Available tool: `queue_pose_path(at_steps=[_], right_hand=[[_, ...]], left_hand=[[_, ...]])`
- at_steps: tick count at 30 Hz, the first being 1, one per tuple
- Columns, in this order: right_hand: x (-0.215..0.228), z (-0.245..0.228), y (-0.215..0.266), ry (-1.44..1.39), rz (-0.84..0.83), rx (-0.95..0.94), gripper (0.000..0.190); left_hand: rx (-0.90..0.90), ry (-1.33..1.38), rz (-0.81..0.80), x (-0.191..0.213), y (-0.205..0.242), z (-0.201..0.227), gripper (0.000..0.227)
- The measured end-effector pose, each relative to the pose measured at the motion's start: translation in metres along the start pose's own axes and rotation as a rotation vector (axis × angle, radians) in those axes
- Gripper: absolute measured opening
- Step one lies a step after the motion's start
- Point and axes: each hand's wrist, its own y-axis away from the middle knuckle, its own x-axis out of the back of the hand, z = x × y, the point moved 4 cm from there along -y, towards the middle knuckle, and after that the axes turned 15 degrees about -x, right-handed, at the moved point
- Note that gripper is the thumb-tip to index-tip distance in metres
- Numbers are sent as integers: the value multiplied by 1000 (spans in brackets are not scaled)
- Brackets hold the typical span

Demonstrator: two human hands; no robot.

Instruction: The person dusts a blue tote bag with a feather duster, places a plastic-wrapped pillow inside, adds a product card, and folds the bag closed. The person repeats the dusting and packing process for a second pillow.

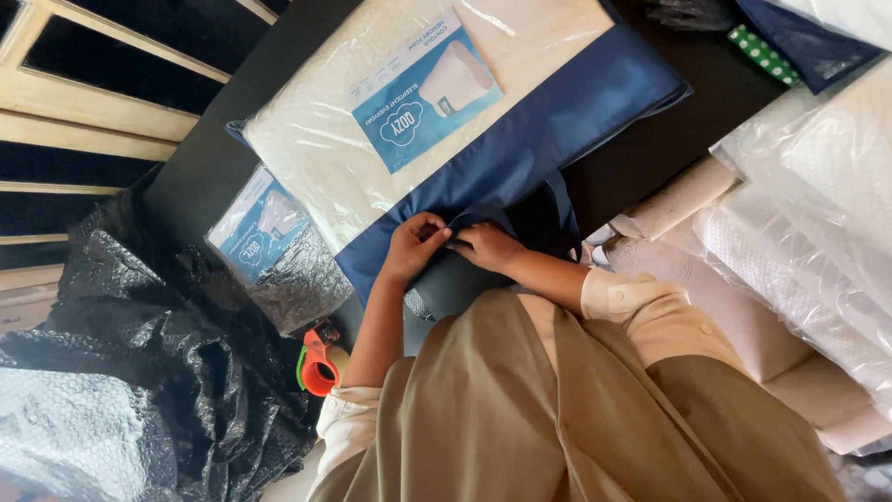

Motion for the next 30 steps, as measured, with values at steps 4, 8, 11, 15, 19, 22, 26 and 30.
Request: queue_pose_path(at_steps=[4, 8, 11, 15, 19, 22, 26, 30], right_hand=[[-10, 28, 19, -116, -26, -1, 33], [36, 45, 33, 88, 43, -57, 22], [98, 64, 42, 455, 350, -6, 12], [174, 145, 47, 473, 549, 3, 36], [262, 171, 35, 872, 665, -34, 17], [330, 208, 29, 1019, 727, -224, 22], [384, 264, 22, 533, 713, -519, 13], [409, 271, 8, 494, 524, -694, 47]], left_hand=[[-163, -177, -55, -6, 4, 16, 38], [-445, -677, -135, -20, 11, -4, 42], [-568, -898, -135, -26, 14, -40, 31], [-587, -946, -119, -27, 21, -40, 27], [-557, -943, -116, -27, 25, -36, 27], [-487, -922, -78, -27, 27, -19, 23], [-370, -735, -37, -31, 29, 12, 21], [-184, -737, -27, -33, 43, 19, 18]])
